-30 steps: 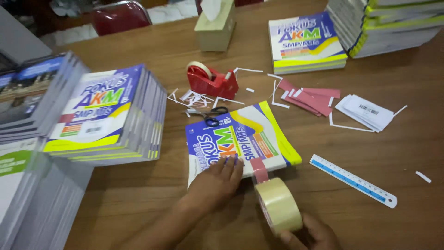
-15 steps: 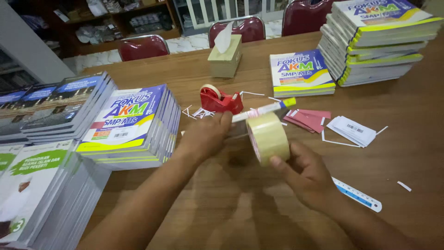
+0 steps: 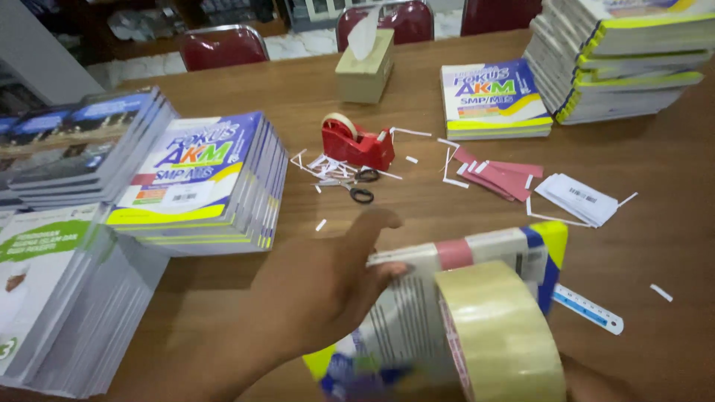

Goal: Applying labels and protective tape to textbooks using scissors, a ruler, and tape.

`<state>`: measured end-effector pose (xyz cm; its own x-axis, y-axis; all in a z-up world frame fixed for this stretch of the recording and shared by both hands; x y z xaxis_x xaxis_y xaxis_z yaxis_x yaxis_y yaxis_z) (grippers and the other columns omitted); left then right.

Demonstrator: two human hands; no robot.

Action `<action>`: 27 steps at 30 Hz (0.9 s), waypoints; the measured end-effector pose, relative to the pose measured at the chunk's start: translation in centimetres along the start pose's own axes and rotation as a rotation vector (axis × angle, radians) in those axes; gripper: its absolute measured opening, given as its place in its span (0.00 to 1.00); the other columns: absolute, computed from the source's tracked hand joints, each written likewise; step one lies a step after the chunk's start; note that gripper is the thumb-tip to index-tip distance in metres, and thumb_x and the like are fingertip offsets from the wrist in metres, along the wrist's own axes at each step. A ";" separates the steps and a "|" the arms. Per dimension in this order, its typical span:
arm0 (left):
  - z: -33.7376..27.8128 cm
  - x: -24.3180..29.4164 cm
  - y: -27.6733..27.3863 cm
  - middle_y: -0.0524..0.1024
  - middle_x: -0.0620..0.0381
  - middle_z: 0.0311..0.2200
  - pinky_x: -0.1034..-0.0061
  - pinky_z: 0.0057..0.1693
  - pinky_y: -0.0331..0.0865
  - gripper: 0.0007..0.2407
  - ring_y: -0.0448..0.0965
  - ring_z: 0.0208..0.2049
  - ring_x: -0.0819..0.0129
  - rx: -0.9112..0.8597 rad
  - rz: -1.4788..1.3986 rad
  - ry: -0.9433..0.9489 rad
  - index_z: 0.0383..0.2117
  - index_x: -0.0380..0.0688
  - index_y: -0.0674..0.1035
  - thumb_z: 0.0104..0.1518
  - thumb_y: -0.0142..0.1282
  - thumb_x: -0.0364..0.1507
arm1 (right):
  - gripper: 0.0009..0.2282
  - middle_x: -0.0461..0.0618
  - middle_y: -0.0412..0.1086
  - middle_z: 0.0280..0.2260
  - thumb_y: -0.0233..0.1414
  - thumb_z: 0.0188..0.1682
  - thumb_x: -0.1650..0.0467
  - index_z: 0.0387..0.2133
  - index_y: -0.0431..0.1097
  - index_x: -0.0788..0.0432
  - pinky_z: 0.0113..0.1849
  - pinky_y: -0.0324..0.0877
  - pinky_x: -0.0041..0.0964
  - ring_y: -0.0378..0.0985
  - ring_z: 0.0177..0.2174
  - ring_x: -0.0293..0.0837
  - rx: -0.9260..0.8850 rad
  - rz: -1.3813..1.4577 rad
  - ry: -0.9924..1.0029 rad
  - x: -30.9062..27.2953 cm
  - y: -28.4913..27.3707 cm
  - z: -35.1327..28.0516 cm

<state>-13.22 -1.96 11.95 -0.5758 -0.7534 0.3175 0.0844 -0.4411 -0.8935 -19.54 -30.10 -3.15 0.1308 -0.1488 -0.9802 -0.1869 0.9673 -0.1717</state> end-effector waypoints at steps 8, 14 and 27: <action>1.7 -7.8 9.9 0.85 0.52 0.28 0.59 0.35 0.72 0.15 0.86 0.28 0.54 -0.407 -0.250 -0.225 0.55 0.53 0.67 0.64 0.46 0.39 | 0.23 0.56 0.89 0.36 0.65 0.37 0.66 0.49 0.78 0.59 0.45 0.85 0.45 0.95 0.39 0.47 -0.038 0.060 0.184 5.8 1.4 2.6; 2.2 -12.5 16.2 0.81 0.52 0.38 0.60 0.47 0.70 0.13 0.80 0.41 0.56 -0.265 -0.121 -0.292 0.51 0.49 0.74 0.62 0.52 0.36 | 0.17 0.58 0.84 0.37 0.56 0.44 0.73 0.49 0.76 0.61 0.40 0.88 0.43 0.90 0.37 0.47 -0.053 0.065 0.518 5.9 3.4 8.4; -1.4 -10.7 20.2 0.55 0.33 0.70 0.37 0.67 0.42 0.31 0.51 0.72 0.41 -0.157 -0.117 0.024 0.65 0.26 0.60 0.64 0.46 0.43 | 0.23 0.53 0.85 0.46 0.56 0.42 0.53 0.46 0.79 0.53 0.50 0.77 0.48 0.89 0.48 0.45 -0.116 -0.195 0.326 15.3 3.5 7.6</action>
<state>-6.44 -2.14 -9.95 -0.5935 -0.6887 0.4166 -0.1113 -0.4424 -0.8899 -10.84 -27.41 -17.96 -0.1377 -0.4031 -0.9047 -0.3003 0.8874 -0.3497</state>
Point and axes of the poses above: each hand's wrist, its own z-axis towards the middle knuckle, its own y-axis out of the palm, x = y × z, the point moved 1 cm from there along z, towards the middle knuckle
